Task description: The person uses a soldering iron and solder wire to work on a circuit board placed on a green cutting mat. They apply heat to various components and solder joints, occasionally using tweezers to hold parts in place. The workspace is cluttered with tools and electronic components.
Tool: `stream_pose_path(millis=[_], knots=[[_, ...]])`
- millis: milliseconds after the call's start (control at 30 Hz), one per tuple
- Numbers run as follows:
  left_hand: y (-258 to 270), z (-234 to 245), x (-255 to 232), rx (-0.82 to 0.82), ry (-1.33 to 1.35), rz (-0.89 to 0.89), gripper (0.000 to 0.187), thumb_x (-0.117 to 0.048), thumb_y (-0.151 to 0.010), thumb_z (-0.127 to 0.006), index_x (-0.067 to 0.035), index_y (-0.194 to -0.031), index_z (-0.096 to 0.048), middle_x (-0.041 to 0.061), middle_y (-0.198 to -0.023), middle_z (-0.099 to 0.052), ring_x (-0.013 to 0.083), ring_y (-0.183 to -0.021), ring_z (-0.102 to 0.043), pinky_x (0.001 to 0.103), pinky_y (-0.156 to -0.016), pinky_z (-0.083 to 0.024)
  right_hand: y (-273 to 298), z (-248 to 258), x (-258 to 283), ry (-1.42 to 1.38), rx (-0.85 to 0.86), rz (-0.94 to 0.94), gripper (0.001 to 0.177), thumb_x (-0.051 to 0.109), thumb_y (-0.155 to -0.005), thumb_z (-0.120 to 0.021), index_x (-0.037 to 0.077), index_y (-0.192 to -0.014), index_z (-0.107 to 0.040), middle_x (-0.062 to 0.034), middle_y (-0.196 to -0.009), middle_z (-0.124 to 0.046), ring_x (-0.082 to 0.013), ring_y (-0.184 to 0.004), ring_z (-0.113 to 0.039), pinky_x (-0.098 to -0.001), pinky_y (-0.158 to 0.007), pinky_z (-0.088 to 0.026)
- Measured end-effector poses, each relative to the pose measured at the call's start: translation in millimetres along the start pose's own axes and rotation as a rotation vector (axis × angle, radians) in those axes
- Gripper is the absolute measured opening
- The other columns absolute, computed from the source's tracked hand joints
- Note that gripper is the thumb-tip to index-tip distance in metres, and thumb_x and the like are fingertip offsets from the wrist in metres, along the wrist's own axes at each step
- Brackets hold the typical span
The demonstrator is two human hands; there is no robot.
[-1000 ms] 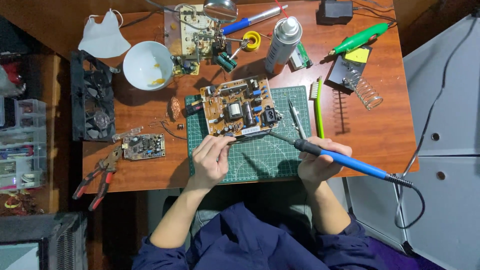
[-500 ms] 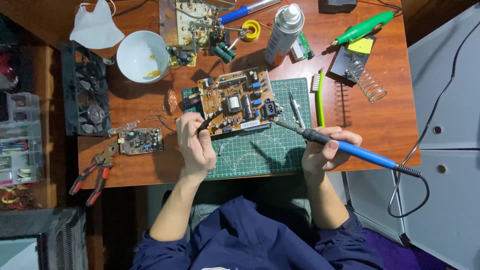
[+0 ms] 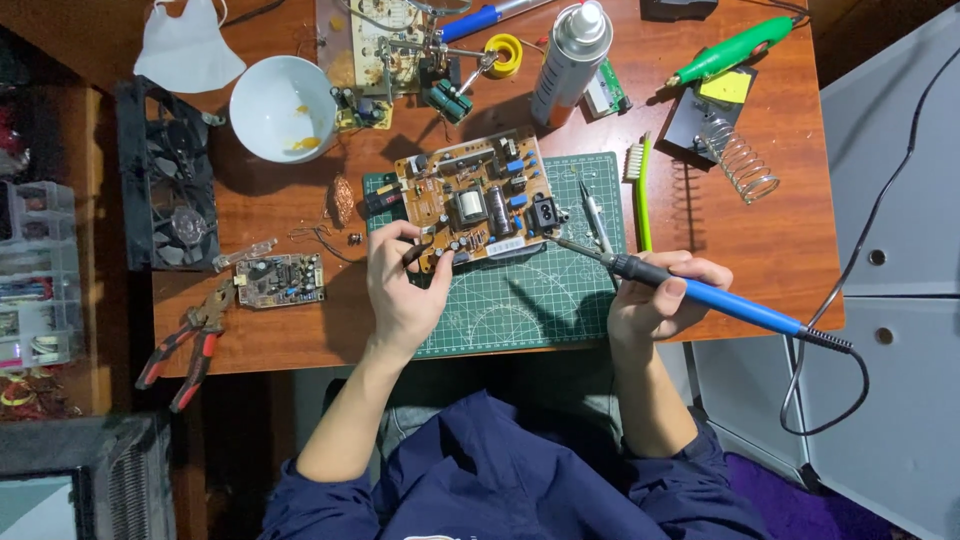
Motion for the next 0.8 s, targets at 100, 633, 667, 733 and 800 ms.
stream_pose_path(millis=[100,633,667,733,800], knots=[[-0.1,-2.0,-1.4,0.024,0.005,0.01,0.046,0.0,-0.075,-0.082,-0.01,-0.073,-0.038,0.008,-0.103,-0.058,0.0311,-0.091,-0.065,0.041,-0.072,-0.054,-1.2,1.9,-5.7,0.004,0.052,-0.012,0.026,0.028,-0.101,-0.05,0.006,-0.098,-0.035,-0.0055,-0.065,-0.038,-0.011,-0.042,-0.038,-0.024,-0.043,-0.042],[4.5,-8.1,-16.4,0.074,0.107,-0.082,0.035,0.006,-0.076,-0.078,-0.008,-0.068,-0.047,0.008,-0.092,-0.066,0.0263,-0.071,-0.07,0.03,-0.056,-0.055,-3.1,-1.3,-3.1,-0.013,0.049,-0.011,0.025,0.028,-0.102,-0.05,0.007,-0.098,-0.037,-0.007,-0.062,-0.041,-0.008,-0.038,-0.035,-0.0224,-0.042,-0.039],[5.0,-7.8,-17.4,0.072,0.102,-0.086,0.035,0.005,-0.076,-0.078,-0.008,-0.068,-0.047,0.008,-0.091,-0.066,0.0266,-0.07,-0.071,0.03,-0.056,-0.056,-1.8,-0.7,-2.3,0.006,0.051,-0.005,0.026,0.029,-0.101,-0.051,0.007,-0.098,-0.037,-0.0073,-0.061,-0.042,-0.0084,-0.038,-0.035,-0.023,-0.042,-0.039],[5.5,-8.6,-18.6,0.072,0.097,-0.091,0.034,0.005,-0.076,-0.078,-0.007,-0.067,-0.048,0.009,-0.09,-0.067,0.0269,-0.069,-0.071,0.031,-0.056,-0.056,1.2,1.0,-0.5,0.027,0.051,0.003,0.027,0.029,-0.101,-0.052,0.007,-0.097,-0.038,-0.0076,-0.061,-0.042,-0.0088,-0.038,-0.035,-0.0236,-0.043,-0.04],[6.4,-10.0,-22.7,0.08,0.091,-0.133,0.036,0.003,-0.077,-0.079,-0.008,-0.066,-0.047,0.007,-0.091,-0.067,0.0262,-0.068,-0.07,0.03,-0.056,-0.057,5.4,0.4,0.8,0.048,0.07,0.0,0.029,0.033,-0.1,-0.054,0.008,-0.096,-0.039,-0.0073,-0.061,-0.045,-0.0079,-0.037,-0.038,-0.0228,-0.044,-0.043]])
Point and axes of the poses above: each hand's wrist, its own y-axis away from the middle knuckle, its own z-axis out of the back of the hand, x = y × z, the point moved 10 cm from there along -y, towards the middle knuckle
